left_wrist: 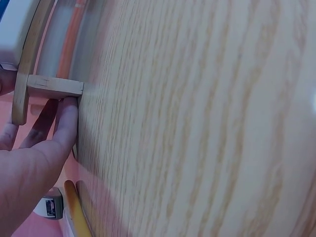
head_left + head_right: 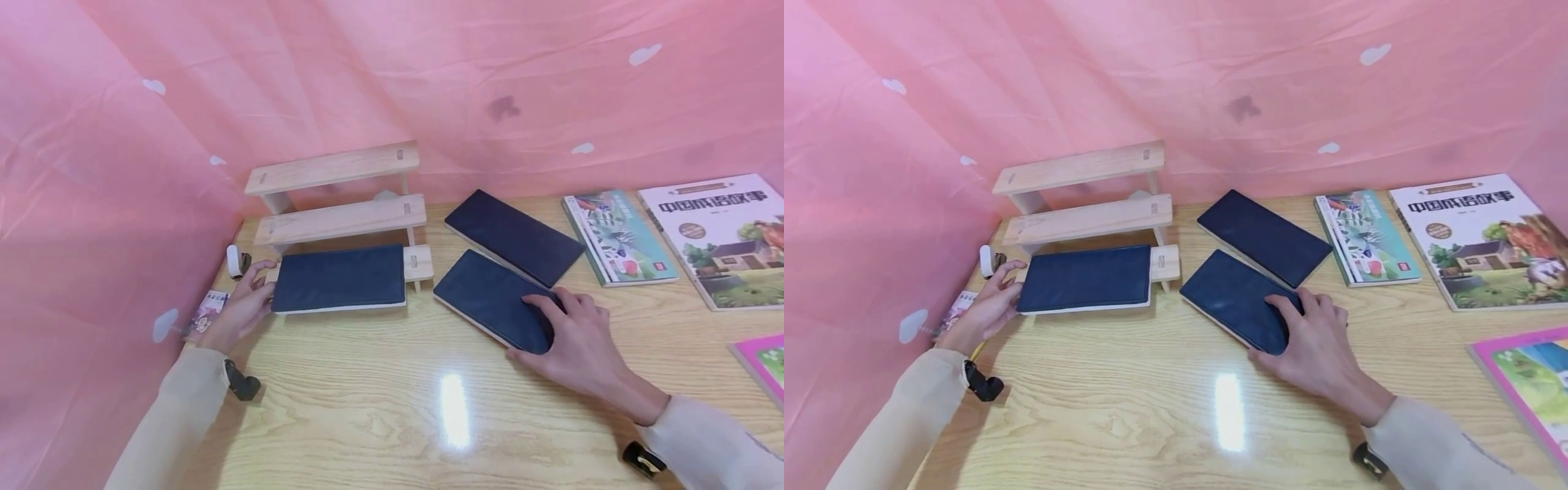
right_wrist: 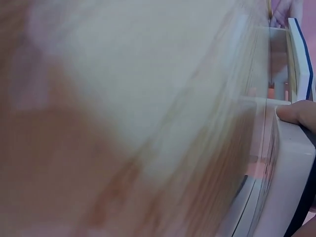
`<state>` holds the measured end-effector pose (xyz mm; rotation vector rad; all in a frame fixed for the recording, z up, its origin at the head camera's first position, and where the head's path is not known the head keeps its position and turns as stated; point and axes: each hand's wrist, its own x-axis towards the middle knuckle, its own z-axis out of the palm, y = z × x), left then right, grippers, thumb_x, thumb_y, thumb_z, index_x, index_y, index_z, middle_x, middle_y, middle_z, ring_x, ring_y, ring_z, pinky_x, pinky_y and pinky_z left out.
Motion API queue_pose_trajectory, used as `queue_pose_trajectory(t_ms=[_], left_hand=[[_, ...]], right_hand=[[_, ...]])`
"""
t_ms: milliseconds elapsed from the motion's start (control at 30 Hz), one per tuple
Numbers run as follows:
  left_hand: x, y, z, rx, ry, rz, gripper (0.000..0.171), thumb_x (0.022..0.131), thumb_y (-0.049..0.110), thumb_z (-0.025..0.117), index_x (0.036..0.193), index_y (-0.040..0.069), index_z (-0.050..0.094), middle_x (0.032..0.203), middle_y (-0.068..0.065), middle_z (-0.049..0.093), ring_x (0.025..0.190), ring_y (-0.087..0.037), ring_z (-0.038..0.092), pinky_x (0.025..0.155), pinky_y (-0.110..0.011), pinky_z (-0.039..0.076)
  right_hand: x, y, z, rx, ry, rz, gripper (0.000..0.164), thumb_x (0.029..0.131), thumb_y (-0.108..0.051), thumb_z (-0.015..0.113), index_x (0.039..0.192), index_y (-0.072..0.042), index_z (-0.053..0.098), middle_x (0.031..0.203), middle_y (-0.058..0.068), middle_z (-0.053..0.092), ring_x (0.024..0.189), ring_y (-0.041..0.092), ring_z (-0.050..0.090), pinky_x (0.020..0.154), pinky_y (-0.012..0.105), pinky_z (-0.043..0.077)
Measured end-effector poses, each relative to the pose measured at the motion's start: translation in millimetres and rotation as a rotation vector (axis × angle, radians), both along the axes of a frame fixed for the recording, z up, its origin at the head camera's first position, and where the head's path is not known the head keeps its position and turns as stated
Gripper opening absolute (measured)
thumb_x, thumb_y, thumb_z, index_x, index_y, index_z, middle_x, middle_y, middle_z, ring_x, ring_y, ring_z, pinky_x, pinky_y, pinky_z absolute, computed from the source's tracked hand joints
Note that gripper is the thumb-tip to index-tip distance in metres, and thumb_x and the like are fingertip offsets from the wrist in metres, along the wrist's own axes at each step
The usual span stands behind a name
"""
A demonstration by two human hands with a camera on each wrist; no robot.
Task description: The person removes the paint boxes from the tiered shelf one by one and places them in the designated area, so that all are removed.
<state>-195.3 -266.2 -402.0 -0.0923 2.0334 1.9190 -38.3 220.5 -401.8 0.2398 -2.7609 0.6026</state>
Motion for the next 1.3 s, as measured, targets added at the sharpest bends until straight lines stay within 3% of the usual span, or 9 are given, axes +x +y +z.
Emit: queue_pose_trajectory(t_ms=[167, 467, 667, 867, 967, 1133, 1233, 1300], left_hand=[[-1.5, -1.0, 1.0, 0.01, -0.008, -0.011, 0.035, 0.092, 0.002, 0.041, 0.117, 0.026, 0.037, 0.113, -0.007, 0.031, 0.082, -0.01, 0.05, 0.067, -0.022, 0.045], [0.6, -2.1, 4.9, 0.018, -0.007, -0.033, 0.036, 0.093, 0.001, 0.038, 0.118, 0.025, 0.035, 0.107, -0.007, 0.036, 0.078, -0.009, 0.05, 0.068, -0.022, 0.044], [-0.8, -3.4, 3.2, -0.007, -0.004, -0.036, 0.037, 0.092, 0.0, 0.037, 0.118, 0.027, 0.035, 0.109, -0.007, 0.035, 0.081, -0.009, 0.05, 0.07, -0.022, 0.044], [0.1, -2.1, 5.5, 0.013, -0.006, -0.029, 0.035, 0.093, 0.002, 0.039, 0.12, 0.024, 0.034, 0.107, -0.007, 0.037, 0.081, -0.009, 0.051, 0.069, -0.022, 0.046], [-0.4, -3.0, 6.2, 0.022, -0.002, -0.023, 0.035, 0.093, 0.002, 0.039, 0.119, 0.025, 0.035, 0.107, -0.007, 0.037, 0.08, -0.009, 0.051, 0.069, -0.022, 0.046], [-2.1, -4.1, 5.2, 0.028, -0.009, -0.021, 0.036, 0.092, 0.0, 0.039, 0.117, 0.027, 0.036, 0.107, -0.007, 0.036, 0.08, -0.009, 0.052, 0.07, -0.023, 0.045], [-2.5, -3.7, 3.6, 0.031, -0.009, -0.029, 0.036, 0.093, 0.0, 0.039, 0.118, 0.026, 0.035, 0.106, -0.008, 0.037, 0.079, -0.01, 0.052, 0.07, -0.023, 0.045], [-2.2, -3.4, 2.8, 0.027, -0.01, -0.03, 0.037, 0.092, 0.0, 0.038, 0.118, 0.026, 0.035, 0.106, -0.008, 0.037, 0.079, -0.01, 0.051, 0.069, -0.023, 0.045]], right_hand=[[-1.6, -1.6, -2.8, 0.021, -0.016, -0.007, 0.076, 0.051, -0.053, 0.079, 0.112, -0.013, 0.057, 0.106, 0.018, 0.049, 0.097, 0.038, 0.039, 0.071, 0.049, 0.024], [-1.1, -4.4, -4.4, 0.053, -0.055, -0.01, 0.077, 0.053, -0.056, 0.077, 0.113, -0.013, 0.055, 0.101, 0.016, 0.048, 0.089, 0.038, 0.041, 0.067, 0.051, 0.027], [-0.9, -3.5, -3.9, 0.07, -0.081, -0.021, 0.08, 0.054, -0.061, 0.074, 0.115, -0.014, 0.054, 0.108, 0.02, 0.047, 0.096, 0.044, 0.042, 0.071, 0.057, 0.027], [3.2, -3.3, 5.8, 0.123, -0.081, -0.082, 0.091, 0.05, -0.071, 0.069, 0.118, -0.013, 0.051, 0.117, 0.025, 0.043, 0.104, 0.047, 0.036, 0.077, 0.062, 0.023], [3.9, -3.8, 16.1, 0.112, -0.033, -0.087, 0.093, 0.047, -0.068, 0.072, 0.118, -0.013, 0.05, 0.12, 0.026, 0.041, 0.106, 0.047, 0.034, 0.077, 0.061, 0.023], [-3.7, -5.9, 34.9, 0.036, 0.125, 0.011, 0.095, 0.042, -0.057, 0.079, 0.121, -0.011, 0.05, 0.126, 0.025, 0.04, 0.11, 0.048, 0.036, 0.077, 0.064, 0.025], [-13.1, -10.0, 44.9, -0.01, 0.197, 0.132, 0.096, 0.044, -0.052, 0.079, 0.125, -0.011, 0.048, 0.13, 0.024, 0.038, 0.115, 0.046, 0.035, 0.081, 0.064, 0.026], [-20.0, -15.7, 50.7, -0.029, 0.194, 0.215, 0.097, 0.047, -0.05, 0.079, 0.129, -0.013, 0.045, 0.134, 0.022, 0.035, 0.12, 0.043, 0.032, 0.085, 0.065, 0.025]])
